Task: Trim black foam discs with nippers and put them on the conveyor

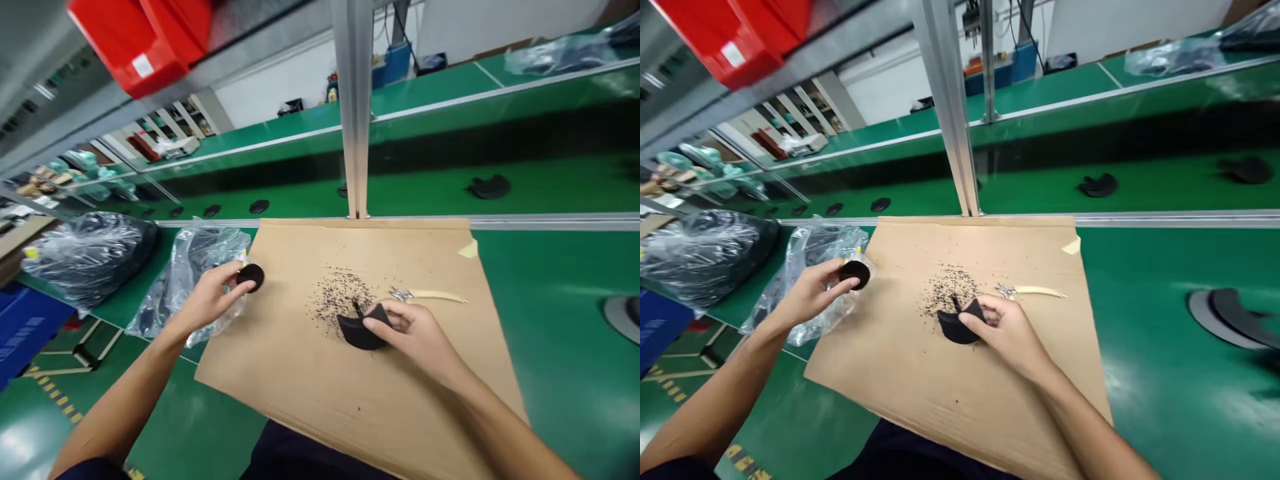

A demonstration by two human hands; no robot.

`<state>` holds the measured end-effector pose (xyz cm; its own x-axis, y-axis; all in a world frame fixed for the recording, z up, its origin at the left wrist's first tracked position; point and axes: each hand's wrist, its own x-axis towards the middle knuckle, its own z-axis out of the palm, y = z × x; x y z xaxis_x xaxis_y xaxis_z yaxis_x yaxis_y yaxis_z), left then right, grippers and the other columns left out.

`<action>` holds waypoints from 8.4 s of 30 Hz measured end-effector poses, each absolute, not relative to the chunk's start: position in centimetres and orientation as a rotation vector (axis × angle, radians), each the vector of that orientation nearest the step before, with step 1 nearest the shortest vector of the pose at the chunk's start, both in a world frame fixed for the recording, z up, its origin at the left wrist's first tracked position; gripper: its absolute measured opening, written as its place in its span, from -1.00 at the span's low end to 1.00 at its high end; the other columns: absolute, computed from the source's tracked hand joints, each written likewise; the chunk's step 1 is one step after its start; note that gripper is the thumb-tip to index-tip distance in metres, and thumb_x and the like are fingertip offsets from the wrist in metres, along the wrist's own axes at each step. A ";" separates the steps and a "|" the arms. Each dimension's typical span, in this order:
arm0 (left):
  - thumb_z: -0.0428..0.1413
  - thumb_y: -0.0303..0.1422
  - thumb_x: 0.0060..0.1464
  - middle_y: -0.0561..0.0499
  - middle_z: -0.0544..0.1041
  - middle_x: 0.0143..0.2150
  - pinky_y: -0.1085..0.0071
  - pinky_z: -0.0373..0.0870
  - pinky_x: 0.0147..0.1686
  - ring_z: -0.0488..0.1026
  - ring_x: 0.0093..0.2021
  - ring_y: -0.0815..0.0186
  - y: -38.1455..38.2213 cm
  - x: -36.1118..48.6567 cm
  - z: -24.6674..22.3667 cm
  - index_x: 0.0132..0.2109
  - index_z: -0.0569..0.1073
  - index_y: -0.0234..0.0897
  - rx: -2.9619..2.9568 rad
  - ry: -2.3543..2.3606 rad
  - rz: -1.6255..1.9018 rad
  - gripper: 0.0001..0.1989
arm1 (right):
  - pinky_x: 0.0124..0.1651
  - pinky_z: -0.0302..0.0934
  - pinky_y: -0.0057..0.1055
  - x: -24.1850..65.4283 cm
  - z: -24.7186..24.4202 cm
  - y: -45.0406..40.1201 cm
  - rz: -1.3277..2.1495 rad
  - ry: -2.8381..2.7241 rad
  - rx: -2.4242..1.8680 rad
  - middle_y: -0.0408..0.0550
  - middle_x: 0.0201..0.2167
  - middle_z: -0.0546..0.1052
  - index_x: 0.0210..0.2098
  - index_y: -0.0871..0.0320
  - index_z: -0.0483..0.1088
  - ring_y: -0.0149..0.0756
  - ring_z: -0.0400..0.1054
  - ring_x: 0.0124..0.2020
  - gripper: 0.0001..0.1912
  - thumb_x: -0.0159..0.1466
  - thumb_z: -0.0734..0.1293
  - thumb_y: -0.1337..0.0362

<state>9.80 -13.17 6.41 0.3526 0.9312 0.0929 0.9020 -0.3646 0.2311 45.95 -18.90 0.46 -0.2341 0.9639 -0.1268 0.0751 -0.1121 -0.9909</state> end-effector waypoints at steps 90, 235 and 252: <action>0.20 -0.37 0.26 -0.05 0.59 -0.18 0.43 0.53 -0.26 0.53 -0.19 0.36 -15.2 23.9 -0.5 -0.03 0.56 -0.29 2.060 0.736 1.212 -0.83 | -0.28 0.37 -0.22 51.5 0.8 -18.1 0.179 -2.290 -1.616 0.08 -0.14 0.48 0.07 0.10 0.39 -0.11 0.44 -0.22 -0.67 0.38 0.26 0.11; 0.28 -0.47 0.17 -0.10 0.63 -0.21 0.49 0.56 -0.24 0.59 -0.22 0.37 -15.5 23.7 -0.9 -0.07 0.60 -0.35 1.999 0.657 1.179 -0.83 | -0.28 0.32 -0.35 48.6 1.3 -18.8 0.235 -2.131 -1.158 -0.05 -0.30 0.59 -0.07 0.09 0.45 -0.27 0.47 -0.32 -0.82 0.34 0.39 0.36; -0.17 -0.21 0.42 -0.17 0.56 -0.04 0.17 0.36 0.19 0.46 0.06 0.13 5.7 15.4 3.3 -0.03 0.49 -0.37 2.278 1.520 0.737 -0.59 | -0.20 0.21 -0.02 50.6 -1.9 -17.4 -0.050 -2.205 -1.722 0.20 -0.20 0.54 -0.12 0.12 0.46 0.12 0.41 -0.25 -0.60 0.42 0.09 0.05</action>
<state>15.37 5.73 3.33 0.3068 0.9193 0.2465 0.7631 -0.3924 0.5134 50.59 -17.43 -1.93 -0.2063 0.9356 0.2865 0.9477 0.2640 -0.1795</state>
